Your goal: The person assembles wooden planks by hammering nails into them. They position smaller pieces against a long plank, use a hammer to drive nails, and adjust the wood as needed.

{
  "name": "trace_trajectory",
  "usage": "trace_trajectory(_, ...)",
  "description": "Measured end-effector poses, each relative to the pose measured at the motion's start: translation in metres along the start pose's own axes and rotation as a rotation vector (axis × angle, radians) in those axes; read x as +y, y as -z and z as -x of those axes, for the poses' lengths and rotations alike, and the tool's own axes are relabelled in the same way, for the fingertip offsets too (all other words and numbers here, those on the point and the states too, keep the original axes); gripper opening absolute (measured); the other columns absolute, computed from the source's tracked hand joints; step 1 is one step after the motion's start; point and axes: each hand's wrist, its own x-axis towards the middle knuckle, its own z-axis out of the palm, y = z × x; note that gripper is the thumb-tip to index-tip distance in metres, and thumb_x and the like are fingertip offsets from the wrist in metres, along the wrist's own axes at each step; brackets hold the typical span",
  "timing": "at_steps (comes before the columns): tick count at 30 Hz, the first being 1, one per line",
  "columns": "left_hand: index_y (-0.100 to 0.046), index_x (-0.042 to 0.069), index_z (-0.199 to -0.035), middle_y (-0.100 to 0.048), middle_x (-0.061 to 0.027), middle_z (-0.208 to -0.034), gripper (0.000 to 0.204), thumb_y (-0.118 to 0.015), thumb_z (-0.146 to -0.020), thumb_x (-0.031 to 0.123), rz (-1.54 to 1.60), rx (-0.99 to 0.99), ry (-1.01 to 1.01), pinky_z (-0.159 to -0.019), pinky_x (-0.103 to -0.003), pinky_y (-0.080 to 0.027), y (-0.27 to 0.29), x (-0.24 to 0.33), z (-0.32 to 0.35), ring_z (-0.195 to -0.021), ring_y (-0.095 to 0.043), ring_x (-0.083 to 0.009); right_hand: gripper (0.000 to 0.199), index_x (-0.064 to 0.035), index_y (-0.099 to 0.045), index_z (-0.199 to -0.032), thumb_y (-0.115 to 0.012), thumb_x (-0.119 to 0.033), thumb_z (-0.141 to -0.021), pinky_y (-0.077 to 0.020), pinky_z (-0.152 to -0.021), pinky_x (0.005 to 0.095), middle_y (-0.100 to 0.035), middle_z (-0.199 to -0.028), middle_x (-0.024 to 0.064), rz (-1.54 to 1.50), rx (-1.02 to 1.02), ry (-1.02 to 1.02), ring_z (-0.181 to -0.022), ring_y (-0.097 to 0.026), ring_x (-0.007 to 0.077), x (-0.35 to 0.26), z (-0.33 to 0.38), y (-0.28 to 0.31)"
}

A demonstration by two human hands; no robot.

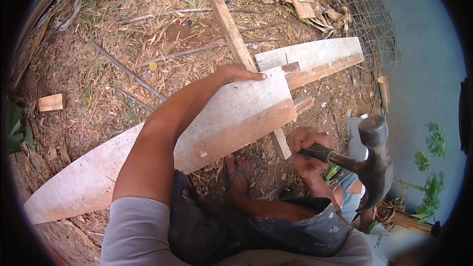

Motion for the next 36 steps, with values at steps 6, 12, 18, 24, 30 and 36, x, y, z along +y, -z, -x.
trace_trajectory(6, -0.065, -0.001, -0.123, -0.056, -0.0283, -0.133, 0.109, -0.063, -0.058, 0.087, -0.053, 0.043, -0.012, -0.103, -0.043, -0.042, -0.001, -0.017, -0.017, -0.127, -0.050, -0.0420, 0.046, -0.0056, -0.055, -0.075, -0.051, -0.044, -0.100, -0.0338, -0.046, 0.0343, -0.050, -0.056, 0.0021, 0.708, -0.318, -0.536, -0.048, -0.043, 0.0178, 0.046, 0.006, -0.015)
trace_trajectory(12, -0.069, -0.006, -0.112, -0.062, -0.0310, -0.121, 0.105, -0.065, -0.059, 0.084, -0.054, 0.070, 0.059, -0.098, -0.045, -0.045, 0.000, -0.016, -0.014, -0.120, -0.056, -0.0425, 0.053, -0.0086, -0.052, -0.081, -0.044, -0.057, -0.100, -0.0355, -0.045, 0.0326, -0.052, -0.057, 0.0032, 0.231, -0.111, -0.151, -0.048, -0.047, 0.0174, -0.004, -0.007, -0.001)
trace_trajectory(18, -0.070, -0.008, -0.109, -0.065, -0.0298, -0.114, 0.104, -0.065, -0.060, 0.084, 0.048, -0.002, -0.022, -0.088, -0.046, -0.051, 0.002, -0.024, -0.024, -0.110, -0.062, -0.0415, 0.052, -0.0083, -0.050, -0.083, -0.045, -0.058, -0.099, -0.0384, -0.049, 0.0320, -0.050, -0.060, 0.0039, 0.190, -0.092, -0.053, -0.053, -0.047, 0.0151, 0.017, -0.008, -0.011)
trace_trajectory(24, -0.064, -0.001, -0.125, -0.060, -0.0287, -0.126, 0.104, -0.069, -0.060, 0.081, 0.097, -0.068, -0.148, -0.099, -0.043, -0.044, 0.003, -0.016, -0.012, -0.122, -0.055, -0.0411, 0.040, -0.0066, -0.057, -0.090, -0.050, -0.044, -0.101, -0.0429, -0.051, 0.0321, -0.052, -0.066, 0.0025, 0.437, -0.177, -0.456, -0.054, -0.052, 0.0161, 0.032, -0.005, -0.007)
trace_trajectory(30, -0.068, -0.003, -0.118, -0.063, -0.0295, -0.119, 0.101, -0.068, -0.061, 0.080, 0.024, 0.011, 0.005, -0.095, -0.046, -0.048, -0.003, -0.031, -0.032, -0.116, -0.059, -0.0426, 0.048, -0.0100, -0.052, -0.096, -0.046, -0.057, -0.099, -0.0450, -0.055, 0.0320, -0.047, -0.062, 0.0005, -0.242, 0.004, 0.329, -0.052, -0.047, 0.0110, -0.014, -0.013, 0.006)
trace_trajectory(36, -0.067, -0.003, -0.118, -0.062, -0.0292, -0.122, 0.105, -0.068, -0.058, 0.082, -0.002, 0.237, -0.108, -0.097, -0.045, -0.046, -0.013, -0.047, -0.041, -0.119, -0.057, -0.0415, 0.051, 0.0010, -0.057, -0.085, -0.048, -0.046, -0.101, -0.0410, -0.049, 0.0403, -0.047, -0.056, 0.0137, 0.764, -0.344, -0.543, -0.050, -0.052, 0.0229, 0.035, -0.018, -0.013)
